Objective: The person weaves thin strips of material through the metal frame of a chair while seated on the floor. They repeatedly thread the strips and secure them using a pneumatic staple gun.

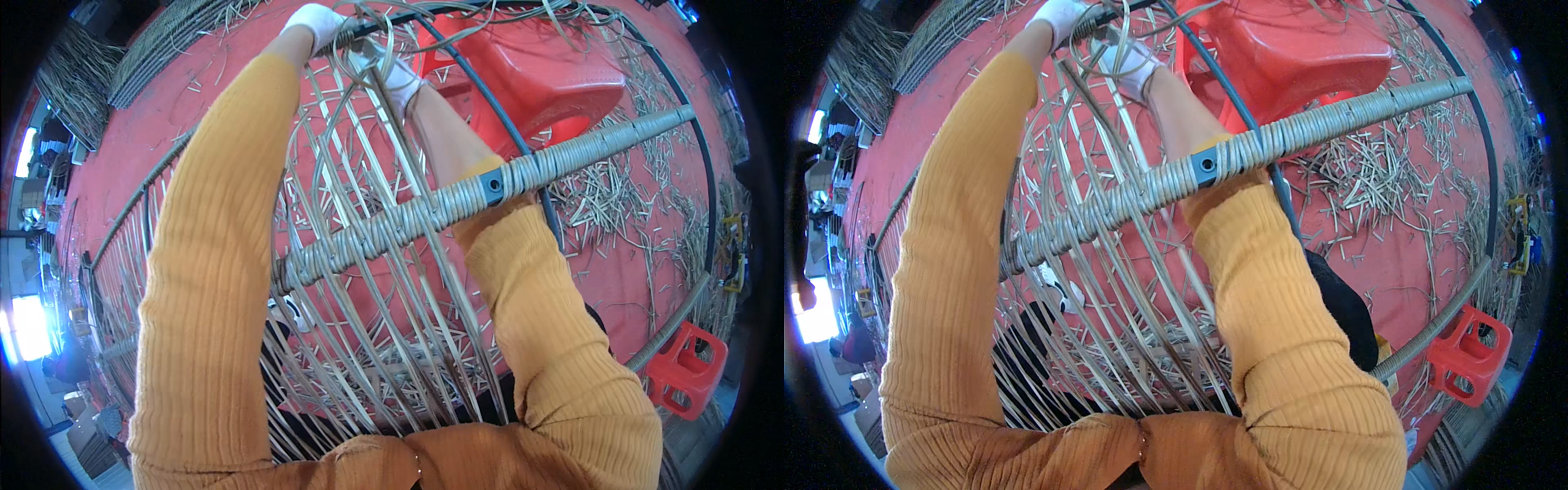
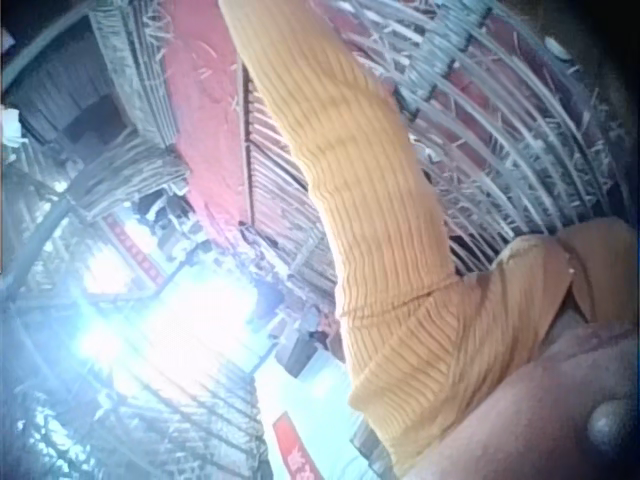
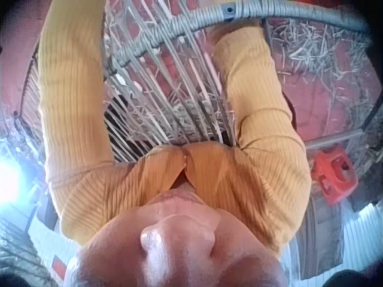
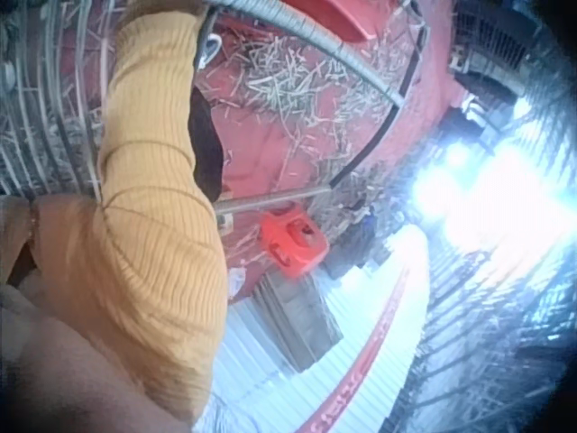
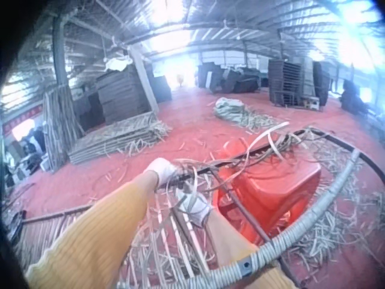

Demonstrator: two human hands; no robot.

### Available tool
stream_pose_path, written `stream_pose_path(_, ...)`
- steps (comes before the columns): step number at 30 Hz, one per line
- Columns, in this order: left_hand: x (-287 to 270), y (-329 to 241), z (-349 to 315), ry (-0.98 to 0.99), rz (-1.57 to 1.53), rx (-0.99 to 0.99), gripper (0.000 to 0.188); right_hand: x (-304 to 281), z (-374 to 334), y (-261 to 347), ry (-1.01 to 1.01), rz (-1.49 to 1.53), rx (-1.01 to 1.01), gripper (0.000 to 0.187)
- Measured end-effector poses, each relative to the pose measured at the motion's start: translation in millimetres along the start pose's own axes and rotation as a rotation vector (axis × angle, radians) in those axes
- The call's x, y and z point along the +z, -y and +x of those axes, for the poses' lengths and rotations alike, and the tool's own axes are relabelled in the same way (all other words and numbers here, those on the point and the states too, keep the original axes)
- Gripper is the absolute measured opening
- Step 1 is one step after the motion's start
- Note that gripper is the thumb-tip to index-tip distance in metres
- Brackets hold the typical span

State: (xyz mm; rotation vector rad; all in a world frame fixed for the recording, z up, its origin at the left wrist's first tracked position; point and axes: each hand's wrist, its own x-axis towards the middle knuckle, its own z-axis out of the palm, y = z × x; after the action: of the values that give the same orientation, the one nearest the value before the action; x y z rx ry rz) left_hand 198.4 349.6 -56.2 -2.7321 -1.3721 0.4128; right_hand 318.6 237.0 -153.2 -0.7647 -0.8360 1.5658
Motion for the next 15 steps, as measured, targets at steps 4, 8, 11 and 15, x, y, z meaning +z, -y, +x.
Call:
stream_pose_path(4, 5, -14, -50, -0.294, -0.714, -0.111, 0.033, -30, -45, -36, -0.190, -1.613, -0.593, 0.030)
stream_pose_path(8, 14, -11, -78, -0.461, -0.745, 0.218, 0.032, -64, -220, -120, -0.423, -1.672, -0.085, 0.028)
stream_pose_path(11, 15, -11, -75, -0.396, -0.774, 0.138, 0.031, -90, -395, -197, -0.432, -1.611, 0.513, 0.034)
stream_pose_path(15, 12, -20, -68, -0.405, -0.543, 0.033, 0.029, -117, -431, -232, -0.496, -1.446, 1.280, 0.043)
